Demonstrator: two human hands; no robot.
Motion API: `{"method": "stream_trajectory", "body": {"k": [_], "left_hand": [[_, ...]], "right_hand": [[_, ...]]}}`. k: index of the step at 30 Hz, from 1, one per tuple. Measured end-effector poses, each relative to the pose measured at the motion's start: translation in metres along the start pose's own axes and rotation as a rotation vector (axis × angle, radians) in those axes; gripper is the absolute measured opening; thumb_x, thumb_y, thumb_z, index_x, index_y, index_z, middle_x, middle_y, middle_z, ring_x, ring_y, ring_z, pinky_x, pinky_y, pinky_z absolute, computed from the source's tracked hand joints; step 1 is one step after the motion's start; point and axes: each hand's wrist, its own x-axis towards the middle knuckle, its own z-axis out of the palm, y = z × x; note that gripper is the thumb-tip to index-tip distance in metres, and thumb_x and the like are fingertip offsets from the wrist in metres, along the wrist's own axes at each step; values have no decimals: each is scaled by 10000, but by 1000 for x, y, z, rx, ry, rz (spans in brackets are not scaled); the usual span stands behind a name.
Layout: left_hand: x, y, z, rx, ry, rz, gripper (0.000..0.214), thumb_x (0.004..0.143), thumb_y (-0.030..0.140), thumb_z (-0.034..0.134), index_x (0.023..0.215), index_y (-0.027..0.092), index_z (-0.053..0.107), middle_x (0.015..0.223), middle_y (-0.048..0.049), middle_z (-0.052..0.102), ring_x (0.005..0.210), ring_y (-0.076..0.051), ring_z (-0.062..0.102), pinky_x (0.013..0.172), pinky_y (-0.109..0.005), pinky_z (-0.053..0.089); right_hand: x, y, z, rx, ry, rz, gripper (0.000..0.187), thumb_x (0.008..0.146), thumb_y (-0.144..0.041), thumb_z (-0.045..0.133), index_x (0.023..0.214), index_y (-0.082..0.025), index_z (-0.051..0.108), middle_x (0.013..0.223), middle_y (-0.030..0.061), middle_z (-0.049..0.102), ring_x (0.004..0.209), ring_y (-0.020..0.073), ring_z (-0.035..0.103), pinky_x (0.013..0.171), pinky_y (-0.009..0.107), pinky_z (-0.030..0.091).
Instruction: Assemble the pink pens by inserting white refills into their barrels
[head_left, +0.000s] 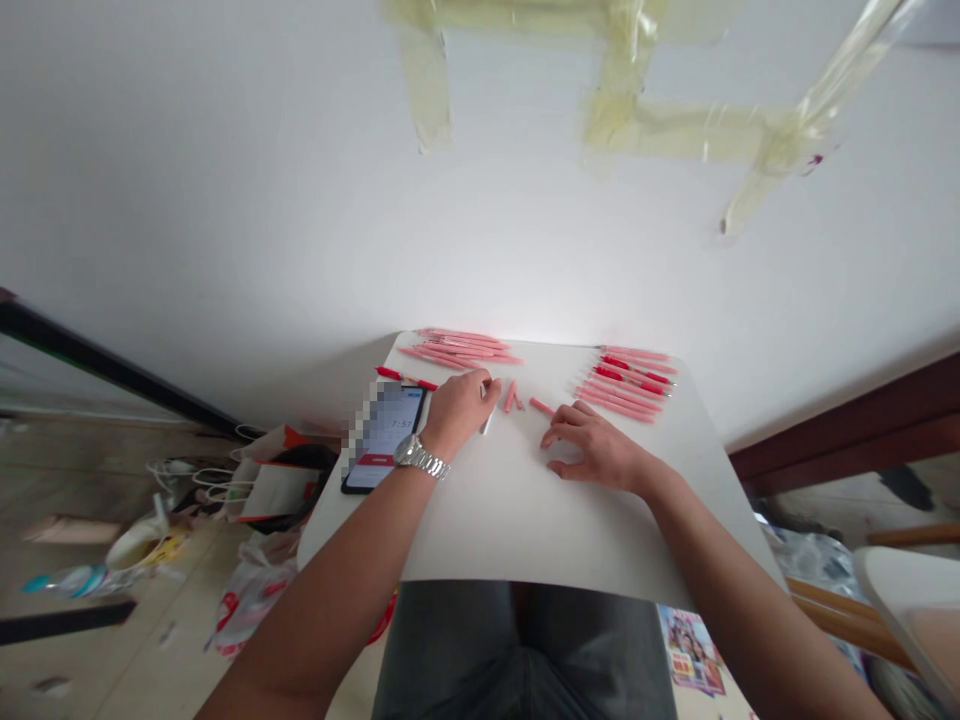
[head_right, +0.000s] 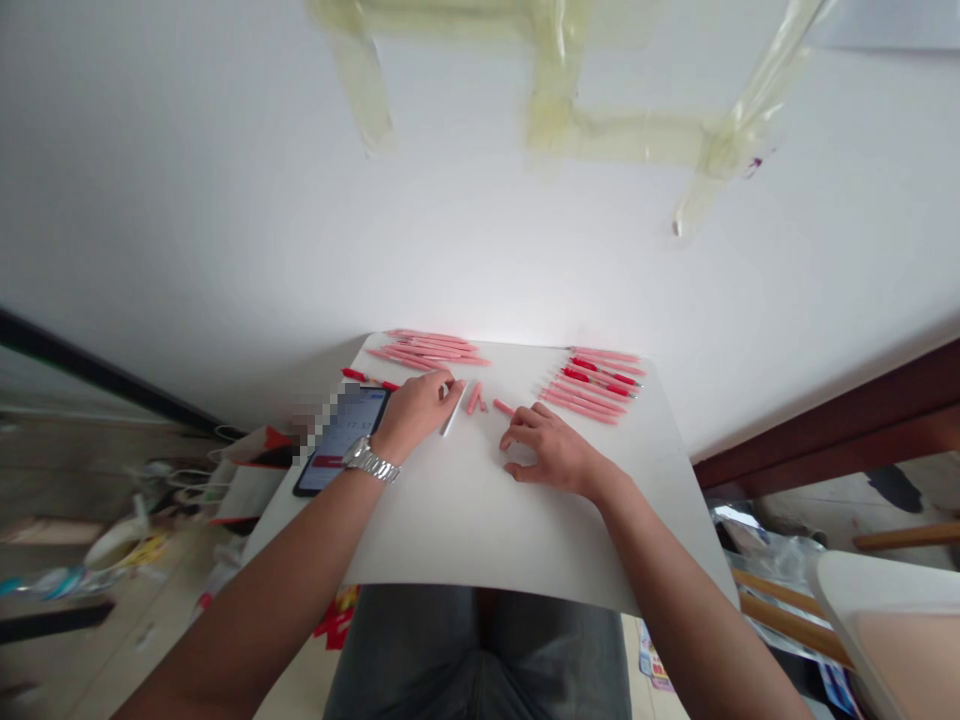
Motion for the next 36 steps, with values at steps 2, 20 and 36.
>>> {"method": "stream_trajectory", "body": {"k": [2, 20, 36], "left_hand": [[0, -1, 1, -9, 5, 3, 364, 1048, 476, 469, 890, 231, 688, 815, -59, 760, 805, -241, 723, 621, -317, 328], [-2, 4, -7, -31, -64, -43, 262, 1024, 380, 499, 985, 237, 715, 859, -68, 766, 816, -243, 709, 641, -296, 379], [-2, 4, -3, -3, -62, -42, 231, 1017, 346, 498, 980, 242, 701, 861, -64, 769, 822, -249, 720, 635, -295, 372]], "right_hand": [[1, 3, 4, -3, 61, 11, 266, 860, -205, 779, 1119, -227, 726, 1095, 105, 676, 1004, 273, 594, 868, 410, 521], [19, 11, 22, -241, 266, 131, 275, 998, -319, 676, 1256, -234, 719, 1068, 118, 643, 930, 274, 564, 832, 436, 521], [19, 11, 25, -276, 232, 130, 318, 1016, -338, 656, 1301, -206, 708, 1075, 123, 640, 944, 270, 559, 842, 416, 510]]}}
